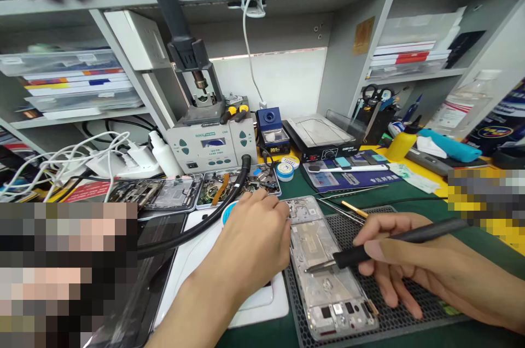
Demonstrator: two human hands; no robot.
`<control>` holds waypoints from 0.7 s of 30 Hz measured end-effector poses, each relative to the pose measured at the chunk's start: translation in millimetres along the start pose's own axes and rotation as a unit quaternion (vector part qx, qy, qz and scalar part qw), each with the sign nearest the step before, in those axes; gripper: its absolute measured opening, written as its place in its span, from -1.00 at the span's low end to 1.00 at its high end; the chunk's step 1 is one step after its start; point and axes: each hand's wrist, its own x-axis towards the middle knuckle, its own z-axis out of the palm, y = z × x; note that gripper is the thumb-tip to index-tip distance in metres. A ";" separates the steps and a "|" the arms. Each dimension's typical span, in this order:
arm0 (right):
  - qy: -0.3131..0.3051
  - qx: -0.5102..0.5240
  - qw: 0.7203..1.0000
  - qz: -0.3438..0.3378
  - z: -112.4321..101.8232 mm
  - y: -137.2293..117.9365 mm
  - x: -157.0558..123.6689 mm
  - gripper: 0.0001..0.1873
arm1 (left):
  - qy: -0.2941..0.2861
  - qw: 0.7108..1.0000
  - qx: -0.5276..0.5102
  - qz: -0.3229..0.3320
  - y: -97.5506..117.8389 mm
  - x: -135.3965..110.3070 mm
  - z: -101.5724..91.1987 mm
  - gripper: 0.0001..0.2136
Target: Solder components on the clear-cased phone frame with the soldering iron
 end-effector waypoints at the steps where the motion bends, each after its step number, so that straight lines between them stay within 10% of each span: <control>1: 0.011 -0.009 1.000 -0.002 0.0 -1.4 -0.7 -0.65 | -0.001 1.000 -0.001 -0.001 0.0 -0.1 -0.5 -0.77; 13: 0.028 0.046 0.999 -0.009 -27.1 7.5 -37.8 -0.77 | -0.008 1.000 -0.017 0.004 2.1 -2.9 -1.4 -0.75; 21: 0.229 0.021 0.972 -0.057 13.6 27.1 -60.1 -0.48 | -0.028 1.000 -0.009 0.000 6.9 -5.3 -6.2 -0.76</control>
